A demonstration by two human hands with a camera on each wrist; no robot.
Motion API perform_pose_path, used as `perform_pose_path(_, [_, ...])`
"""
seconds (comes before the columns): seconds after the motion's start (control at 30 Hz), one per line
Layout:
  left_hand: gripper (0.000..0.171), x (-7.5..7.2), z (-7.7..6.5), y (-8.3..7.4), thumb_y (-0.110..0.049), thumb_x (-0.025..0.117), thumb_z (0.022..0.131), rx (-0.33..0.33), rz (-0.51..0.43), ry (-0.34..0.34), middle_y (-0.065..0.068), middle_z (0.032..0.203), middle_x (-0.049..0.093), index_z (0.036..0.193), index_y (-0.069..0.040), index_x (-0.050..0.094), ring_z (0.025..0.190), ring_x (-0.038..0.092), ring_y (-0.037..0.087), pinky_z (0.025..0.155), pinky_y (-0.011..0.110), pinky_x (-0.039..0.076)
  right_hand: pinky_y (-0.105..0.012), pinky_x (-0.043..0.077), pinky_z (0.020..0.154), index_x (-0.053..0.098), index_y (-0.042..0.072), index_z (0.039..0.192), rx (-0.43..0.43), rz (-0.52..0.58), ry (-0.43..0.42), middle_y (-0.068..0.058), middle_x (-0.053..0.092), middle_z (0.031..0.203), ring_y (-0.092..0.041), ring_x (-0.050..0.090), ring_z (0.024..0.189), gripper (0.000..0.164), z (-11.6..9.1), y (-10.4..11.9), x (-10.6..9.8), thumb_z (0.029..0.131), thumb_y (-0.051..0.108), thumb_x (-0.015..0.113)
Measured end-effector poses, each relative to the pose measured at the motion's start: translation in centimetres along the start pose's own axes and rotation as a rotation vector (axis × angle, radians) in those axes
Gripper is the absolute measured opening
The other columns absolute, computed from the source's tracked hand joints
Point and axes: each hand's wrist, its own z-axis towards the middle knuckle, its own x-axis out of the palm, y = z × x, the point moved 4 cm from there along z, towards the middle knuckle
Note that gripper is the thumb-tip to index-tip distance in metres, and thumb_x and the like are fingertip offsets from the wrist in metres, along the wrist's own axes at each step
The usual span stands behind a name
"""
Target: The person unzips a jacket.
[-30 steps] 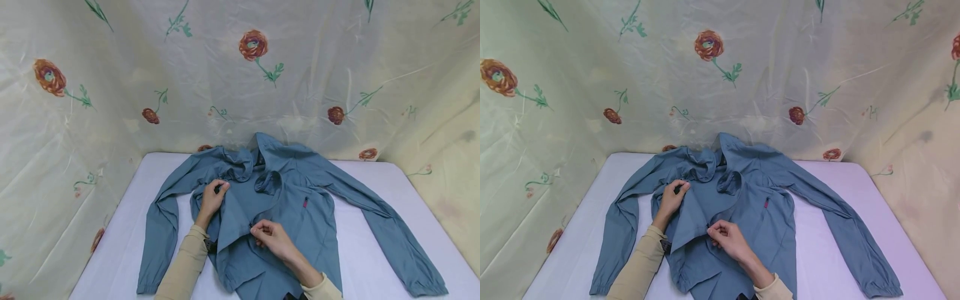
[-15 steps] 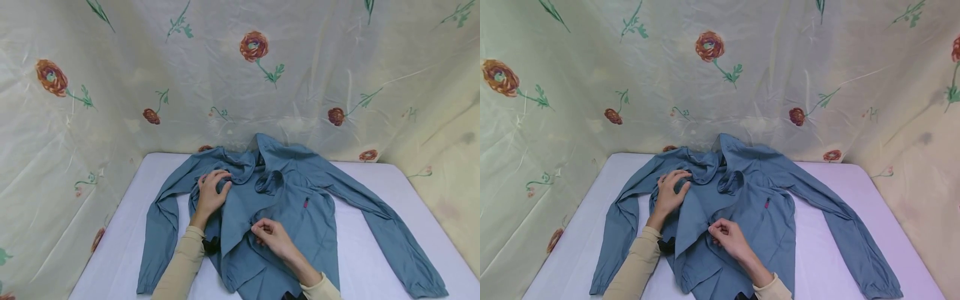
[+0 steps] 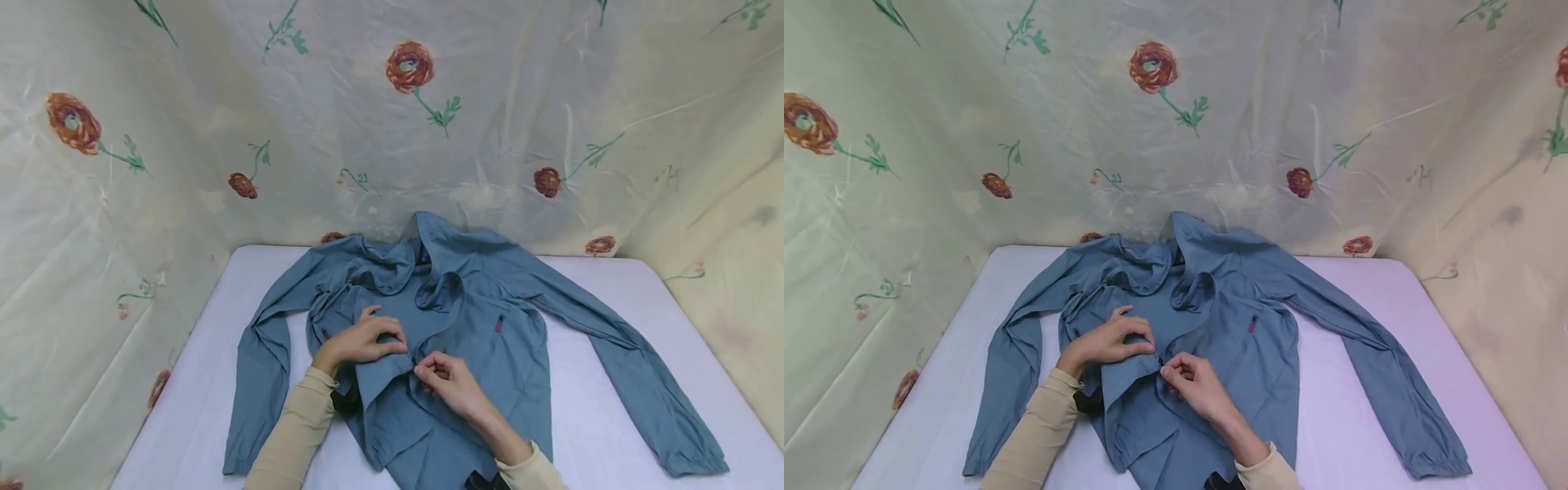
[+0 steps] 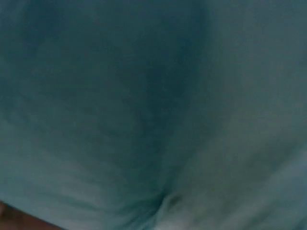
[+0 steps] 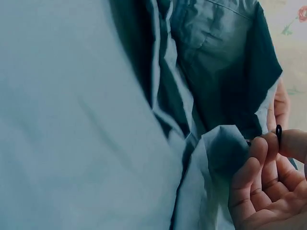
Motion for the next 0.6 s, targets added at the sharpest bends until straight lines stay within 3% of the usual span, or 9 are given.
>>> perform_pose_path(0.07, [0.011,0.0,-0.5,0.9,-0.029,0.059,0.094,0.006,-0.036,-0.016,-0.007,0.091,0.066,0.089,-0.022,0.066,0.095,0.060,0.010,0.113,0.063,0.013,-0.029,0.051,0.057,0.061,-0.003,0.097,-0.008,-0.029,0.063,-0.019,0.060,0.077,-0.009,0.055,0.060,0.027,-0.5,-0.1,0.0,0.095,0.023,0.057])
perform_pose_path(0.17, [0.010,-0.4,-1.9,2.3,-0.025,0.059,0.094,-0.013,-0.121,-0.009,-0.004,0.092,0.066,0.090,-0.020,0.066,0.095,0.060,0.010,0.115,0.060,0.012,-0.027,0.049,0.055,0.063,-0.003,0.095,-0.042,-0.082,0.238,-0.022,0.059,0.074,-0.004,0.050,0.057,0.025,-1.5,-0.4,0.1,0.097,0.020,0.055])
perform_pose_path(0.23, [0.008,-0.8,-3.2,2.6,-0.023,0.061,0.093,-0.013,-0.180,0.066,-0.003,0.094,0.066,0.090,-0.019,0.068,0.096,0.060,0.010,0.118,0.056,0.009,-0.024,0.047,0.054,0.063,-0.004,0.093,-0.050,-0.101,0.406,-0.023,0.056,0.071,-0.001,0.046,0.055,0.024,-2.4,-0.6,-0.1,0.098,0.017,0.053])
perform_pose_path(0.3, [0.009,-0.7,-4.1,1.9,-0.024,0.064,0.090,-0.007,-0.202,0.209,-0.002,0.096,0.063,0.088,-0.018,0.070,0.098,0.057,0.008,0.120,0.053,0.005,-0.020,0.042,0.051,0.062,-0.005,0.088,-0.059,-0.118,0.586,-0.018,0.052,0.066,0.001,0.040,0.053,0.024,-3.2,-0.6,-0.7,0.098,0.013,0.051])
perform_pose_path(0.37, [0.009,-0.1,-4.7,0.2,-0.029,0.070,0.085,-0.012,-0.116,0.334,-0.005,0.098,0.059,0.083,-0.022,0.073,0.100,0.053,0.005,0.120,0.052,0.003,-0.017,0.035,0.048,0.058,-0.007,0.079,-0.046,-0.141,0.749,-0.010,0.045,0.059,0.002,0.033,0.050,0.026,-3.8,-0.6,-1.3,0.096,0.010,0.050])
perform_pose_path(0.43, [0.013,1.1,-5.0,-1.9,-0.038,0.076,0.077,-0.011,0.043,0.389,-0.005,0.104,0.055,0.083,-0.026,0.072,0.105,0.048,0.007,0.119,0.055,0.003,-0.015,0.031,0.047,0.057,-0.008,0.078,-0.013,-0.173,0.876,-0.002,0.040,0.057,0.002,0.029,0.048,0.028,-4.3,-0.6,-1.8,0.096,0.013,0.052])
perform_pose_path(0.53, [0.040,2.6,-5.2,-4.1,-0.051,0.080,0.065,-0.055,0.310,0.298,-0.002,0.126,0.047,0.098,-0.032,0.066,0.126,0.039,0.014,0.117,0.059,0.003,-0.014,0.032,0.047,0.057,-0.004,0.081,-0.019,-0.242,0.931,0.002,0.041,0.058,0.003,0.030,0.048,0.029,-4.2,-0.3,-2.0,0.096,0.020,0.054])
perform_pose_path(0.6, [0.055,2.8,-5.3,-4.5,-0.055,0.078,0.066,-0.089,0.383,0.168,0.003,0.139,0.037,0.112,-0.031,0.059,0.138,0.029,0.023,0.116,0.061,0.002,-0.014,0.035,0.049,0.060,0.001,0.087,-0.046,-0.281,0.888,0.004,0.045,0.061,0.003,0.034,0.049,0.027,-3.9,0.2,-1.9,0.097,0.027,0.055])
